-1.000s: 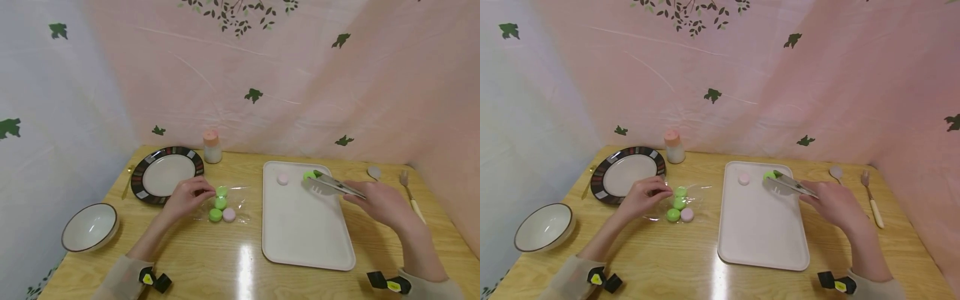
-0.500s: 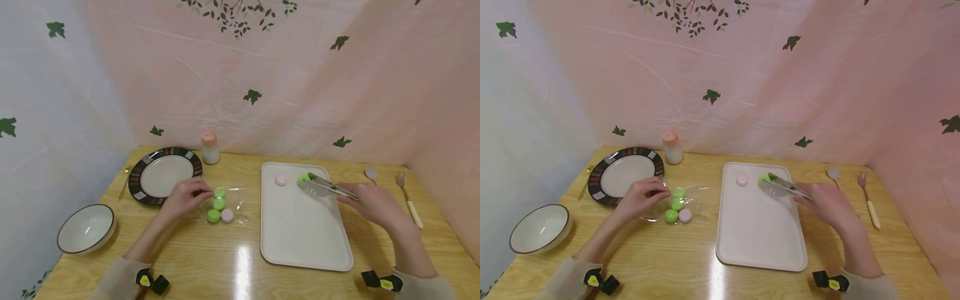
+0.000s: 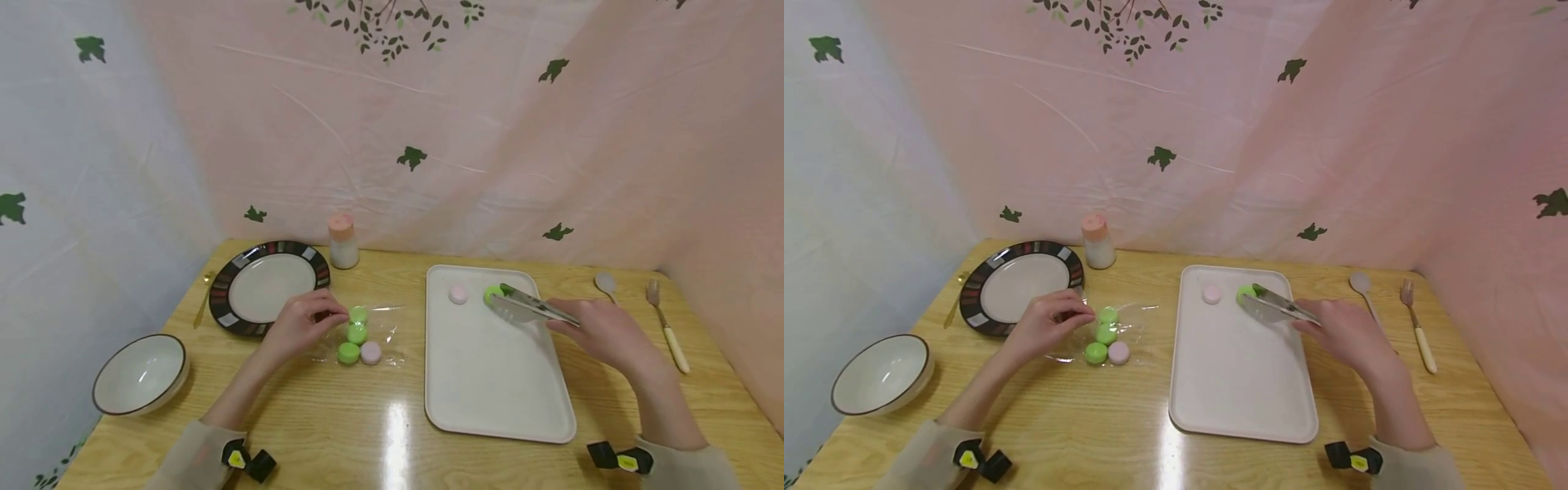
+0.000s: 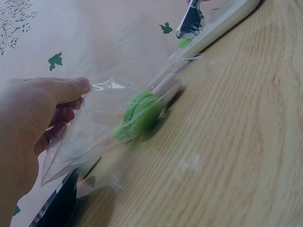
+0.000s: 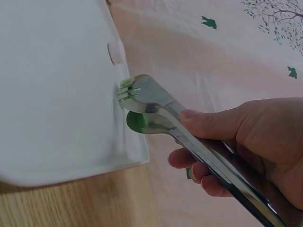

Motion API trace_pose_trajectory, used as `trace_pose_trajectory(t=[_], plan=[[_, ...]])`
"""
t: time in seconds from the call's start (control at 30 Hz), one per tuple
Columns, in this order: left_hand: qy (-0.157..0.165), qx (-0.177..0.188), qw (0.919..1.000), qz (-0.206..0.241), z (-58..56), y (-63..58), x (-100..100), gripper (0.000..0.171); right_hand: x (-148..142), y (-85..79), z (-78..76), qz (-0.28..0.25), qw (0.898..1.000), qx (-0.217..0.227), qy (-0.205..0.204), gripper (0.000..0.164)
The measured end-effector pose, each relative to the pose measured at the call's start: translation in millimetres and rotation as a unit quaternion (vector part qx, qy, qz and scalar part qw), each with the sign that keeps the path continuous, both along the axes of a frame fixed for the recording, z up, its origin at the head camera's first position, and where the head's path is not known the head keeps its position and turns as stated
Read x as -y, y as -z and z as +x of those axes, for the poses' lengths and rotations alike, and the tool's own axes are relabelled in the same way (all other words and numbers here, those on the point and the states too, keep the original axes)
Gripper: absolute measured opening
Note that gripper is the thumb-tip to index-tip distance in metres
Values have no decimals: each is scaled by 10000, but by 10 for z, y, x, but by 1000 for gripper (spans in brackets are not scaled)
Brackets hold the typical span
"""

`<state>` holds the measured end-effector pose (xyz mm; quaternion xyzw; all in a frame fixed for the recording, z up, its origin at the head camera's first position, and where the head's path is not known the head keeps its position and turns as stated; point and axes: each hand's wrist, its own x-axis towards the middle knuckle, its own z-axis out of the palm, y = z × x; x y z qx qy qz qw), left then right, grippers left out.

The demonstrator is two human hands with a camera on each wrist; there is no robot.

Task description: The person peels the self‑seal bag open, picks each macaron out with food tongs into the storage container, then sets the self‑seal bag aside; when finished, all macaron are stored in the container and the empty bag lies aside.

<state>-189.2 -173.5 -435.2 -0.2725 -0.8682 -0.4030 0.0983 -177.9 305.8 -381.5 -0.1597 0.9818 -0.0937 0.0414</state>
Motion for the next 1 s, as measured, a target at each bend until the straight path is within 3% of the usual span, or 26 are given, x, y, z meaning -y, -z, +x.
trace_pose_trajectory(t=[1.0], plan=[[121, -270, 9995, -54, -19, 14, 8, 7, 25, 36, -23, 158, 9999, 25, 58, 43]])
